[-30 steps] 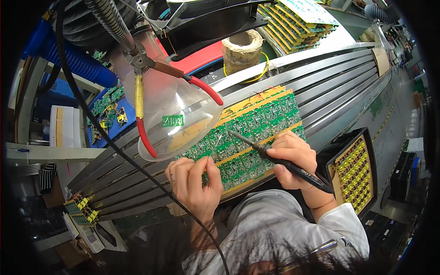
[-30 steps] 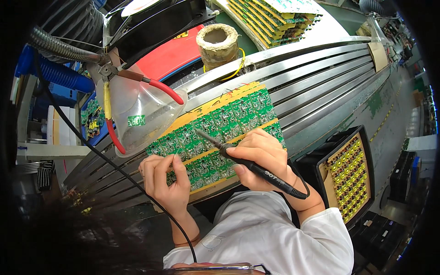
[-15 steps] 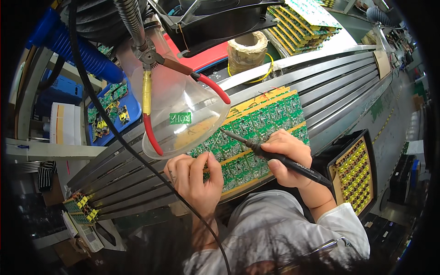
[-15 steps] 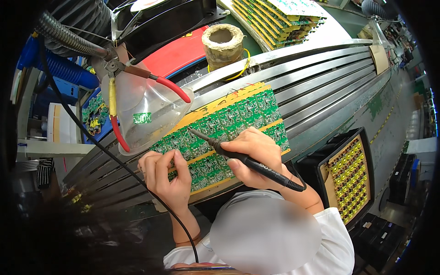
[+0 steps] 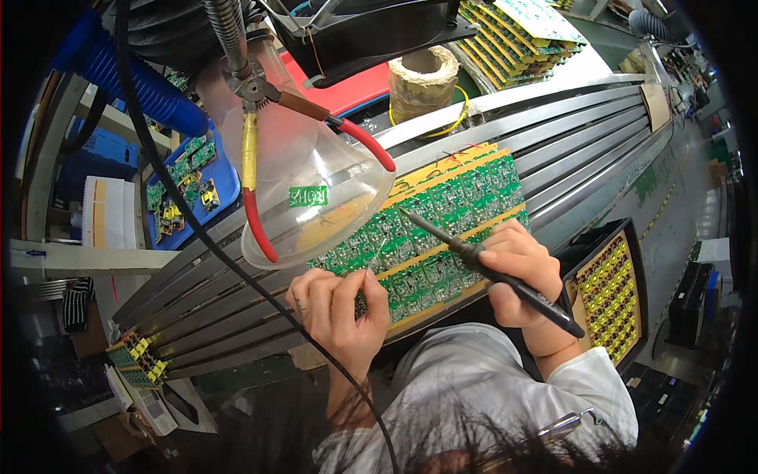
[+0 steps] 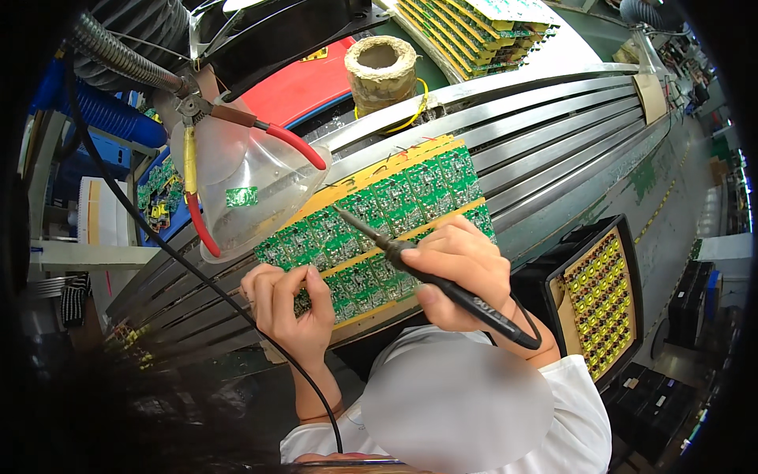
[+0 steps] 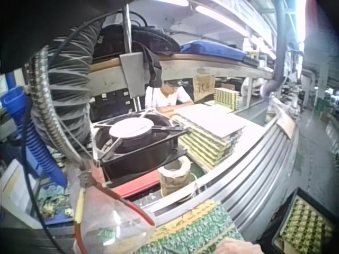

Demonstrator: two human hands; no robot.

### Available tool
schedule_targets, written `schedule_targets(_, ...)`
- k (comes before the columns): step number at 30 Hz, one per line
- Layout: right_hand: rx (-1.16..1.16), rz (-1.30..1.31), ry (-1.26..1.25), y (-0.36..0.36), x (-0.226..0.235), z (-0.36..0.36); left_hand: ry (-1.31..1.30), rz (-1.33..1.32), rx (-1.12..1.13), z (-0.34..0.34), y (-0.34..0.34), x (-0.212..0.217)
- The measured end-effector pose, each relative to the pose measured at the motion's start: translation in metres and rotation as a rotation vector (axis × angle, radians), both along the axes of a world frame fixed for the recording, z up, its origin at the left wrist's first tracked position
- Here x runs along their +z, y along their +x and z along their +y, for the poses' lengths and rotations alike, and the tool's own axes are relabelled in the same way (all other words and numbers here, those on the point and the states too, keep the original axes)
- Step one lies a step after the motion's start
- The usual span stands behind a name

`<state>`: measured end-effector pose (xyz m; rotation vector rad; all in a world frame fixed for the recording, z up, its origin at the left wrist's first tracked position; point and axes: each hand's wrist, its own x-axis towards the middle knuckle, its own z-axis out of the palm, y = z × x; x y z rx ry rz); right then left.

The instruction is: The person solders circuit board panels one at a time using a soldering iron and solder wire, taking each panel from a stack and placing the finished panels onto another stack.

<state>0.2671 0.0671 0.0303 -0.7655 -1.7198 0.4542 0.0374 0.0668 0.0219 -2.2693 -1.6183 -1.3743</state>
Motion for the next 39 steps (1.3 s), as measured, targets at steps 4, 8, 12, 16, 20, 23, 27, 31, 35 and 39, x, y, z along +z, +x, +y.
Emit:
schedule_targets(4, -0.013, 0.105, -0.011, 0.007, -0.011, -0.008, -0.011, 0.017, -0.057, -0.011, -0.003, -0.006)
schedule_targets(8, 0.039, 0.184, -0.062, 0.007, -0.020, -0.016, -0.008, 0.065, -0.103, -0.020, -0.010, -0.011)
schedule_targets(12, 0.069, 0.162, -0.061, 0.003, -0.024, -0.020, -0.010, 0.005, -0.061, -0.026, -0.012, -0.015)
schedule_targets(16, 0.111, 0.149, -0.064, -0.005, -0.022, -0.019, -0.024, -0.054, -0.049, -0.026, -0.020, -0.013)
schedule_targets(20, 0.129, 0.124, -0.065, -0.014, -0.019, -0.016, -0.035, -0.109, -0.045, -0.022, -0.023, -0.012)
schedule_targets(23, 0.119, 0.143, -0.070, -0.020, -0.019, -0.013, -0.022, -0.113, -0.015, -0.015, -0.021, -0.010)
schedule_targets(27, 0.083, 0.142, -0.059, -0.025, -0.020, -0.010, -0.001, -0.112, -0.006, -0.004, -0.020, -0.007)
schedule_targets(31, 0.061, 0.133, -0.050, -0.027, -0.018, -0.006, -0.006, -0.148, 0.030, 0.001, -0.018, -0.006)
schedule_targets(35, 0.062, 0.119, -0.047, -0.031, -0.014, -0.003, -0.031, -0.182, 0.089, 0.000, -0.024, -0.007)
schedule_targets(39, 0.078, 0.112, -0.065, -0.039, -0.011, -0.002, -0.080, -0.189, 0.142, -0.005, -0.035, -0.008)
